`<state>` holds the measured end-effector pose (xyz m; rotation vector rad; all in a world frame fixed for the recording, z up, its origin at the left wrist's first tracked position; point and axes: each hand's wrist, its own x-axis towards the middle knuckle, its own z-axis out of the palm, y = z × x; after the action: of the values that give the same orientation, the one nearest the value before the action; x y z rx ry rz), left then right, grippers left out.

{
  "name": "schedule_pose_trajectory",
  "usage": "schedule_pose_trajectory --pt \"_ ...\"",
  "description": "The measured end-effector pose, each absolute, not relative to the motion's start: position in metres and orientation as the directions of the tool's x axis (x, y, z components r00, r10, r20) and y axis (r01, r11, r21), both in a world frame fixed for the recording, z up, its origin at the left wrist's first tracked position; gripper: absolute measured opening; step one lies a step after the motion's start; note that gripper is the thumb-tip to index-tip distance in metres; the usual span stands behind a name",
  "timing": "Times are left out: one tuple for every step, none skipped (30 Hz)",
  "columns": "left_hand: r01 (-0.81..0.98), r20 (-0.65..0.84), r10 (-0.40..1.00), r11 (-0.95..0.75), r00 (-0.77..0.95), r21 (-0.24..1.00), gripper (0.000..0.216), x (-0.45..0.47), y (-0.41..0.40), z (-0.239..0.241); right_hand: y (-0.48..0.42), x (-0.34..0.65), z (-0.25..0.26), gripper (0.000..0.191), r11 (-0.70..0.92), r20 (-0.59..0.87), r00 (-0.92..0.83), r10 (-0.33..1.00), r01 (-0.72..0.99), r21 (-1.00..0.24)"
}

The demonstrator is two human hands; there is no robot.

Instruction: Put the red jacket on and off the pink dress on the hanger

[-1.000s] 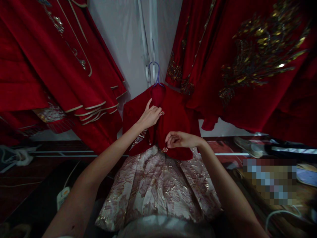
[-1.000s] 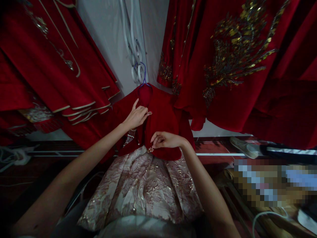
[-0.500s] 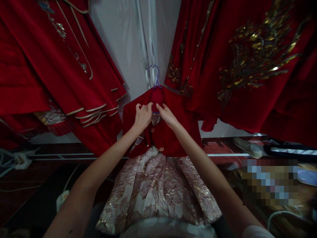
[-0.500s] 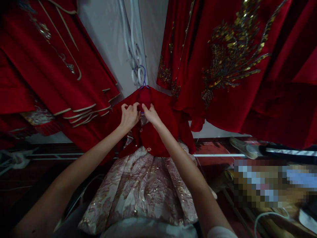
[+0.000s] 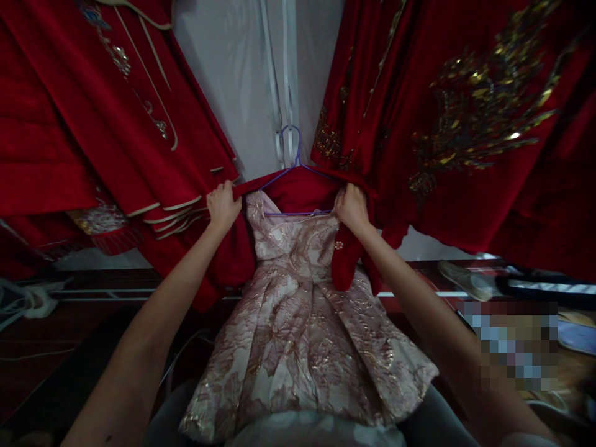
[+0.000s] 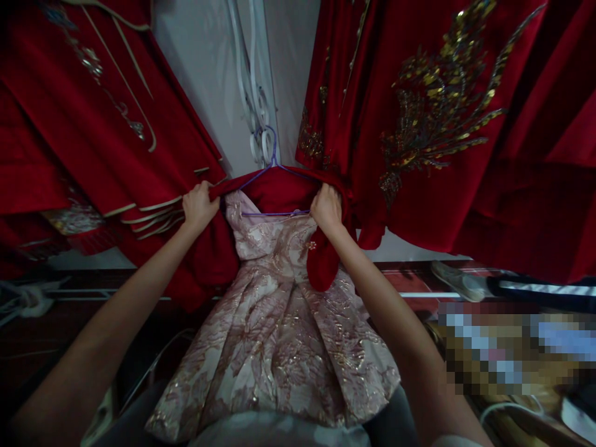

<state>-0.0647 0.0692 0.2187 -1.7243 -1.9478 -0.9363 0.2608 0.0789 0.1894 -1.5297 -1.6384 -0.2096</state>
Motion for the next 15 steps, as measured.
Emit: schedule_pose_trajectory --pt "0.957 0.663 0.712 0.041 -0.23 0.288 0.038 -0.069 0.072 0.218 0.082 0.267 0.192 0.038 0.189 0.668 0.144 0.73 0.897 -0.4" --pt "0.936 0.658 0.699 0.047 -0.28 0.349 0.037 -0.073 0.076 0.217 0.084 0.272 0.193 0.036 0.156 0.67 0.157 0.725 0.911 -0.383" --pt "0.911 0.644 0.692 0.046 -0.326 0.411 0.036 -0.075 0.079 0.215 0.086 0.277 0.194 0.035 0.139 0.674 0.158 0.722 0.921 -0.364" --pt "0.881 0.618 0.7 0.034 -0.358 0.472 0.035 -0.078 0.082 0.213 0.088 0.281 0.195 0.034 0.131 0.674 0.15 0.723 0.929 -0.347" --pt "0.843 0.581 0.72 0.01 -0.379 0.538 0.034 -0.08 0.086 0.211 0.09 0.284 0.195 0.034 0.129 0.669 0.134 0.731 0.935 -0.329" --pt "0.787 0.53 0.752 -0.024 -0.392 0.617 0.032 -0.082 0.089 0.209 0.091 0.288 0.196 0.034 0.129 0.656 0.117 0.746 0.941 -0.314" --pt "0.705 0.459 0.793 -0.055 -0.4 0.708 0.03 -0.084 0.092 0.208 0.091 0.292 0.198 0.035 0.129 0.637 0.1 0.764 0.944 -0.303" --pt "0.597 0.362 0.846 -0.065 -0.393 0.8 0.028 -0.086 0.094 0.206 0.092 0.296 0.201 0.036 0.131 0.61 0.084 0.788 0.945 -0.3" --pt "0.475 0.242 0.9 -0.044 -0.363 0.879 0.026 -0.09 0.095 0.205 0.092 0.301 0.204 0.037 0.137 0.573 0.071 0.816 0.94 -0.312" --pt "0.358 0.116 0.942 0.005 -0.316 0.934 0.025 -0.093 0.095 0.205 0.092 0.307 0.208 0.039 0.144 0.533 0.065 0.843 0.929 -0.341" --pt "0.261 -0.002 0.966 0.073 -0.26 0.963 0.024 -0.097 0.095 0.204 0.093 0.313 0.213 0.041 0.145 0.493 0.071 0.867 0.911 -0.386" --pt "0.194 -0.1 0.974 0.14 -0.205 0.971 0.024 -0.102 0.093 0.203 0.094 0.32 0.217 0.043 0.134 0.452 0.093 0.887 0.886 -0.444" --pt "0.154 -0.17 0.972 0.195 -0.162 0.969 0.024 -0.106 0.091 0.202 0.096 0.326 0.221 0.044 0.118 0.415 0.121 0.902 0.854 -0.507" --pt "0.131 -0.215 0.968 0.231 -0.131 0.964 0.025 -0.11 0.089 0.2 0.098 0.332 0.224 0.044 0.103 0.382 0.151 0.912 0.816 -0.569" --pt "0.124 -0.24 0.966 0.251 -0.099 0.96 0.027 -0.113 0.087 0.199 0.101 0.338 0.225 0.043 0.096 0.359 0.177 0.916 0.774 -0.626"
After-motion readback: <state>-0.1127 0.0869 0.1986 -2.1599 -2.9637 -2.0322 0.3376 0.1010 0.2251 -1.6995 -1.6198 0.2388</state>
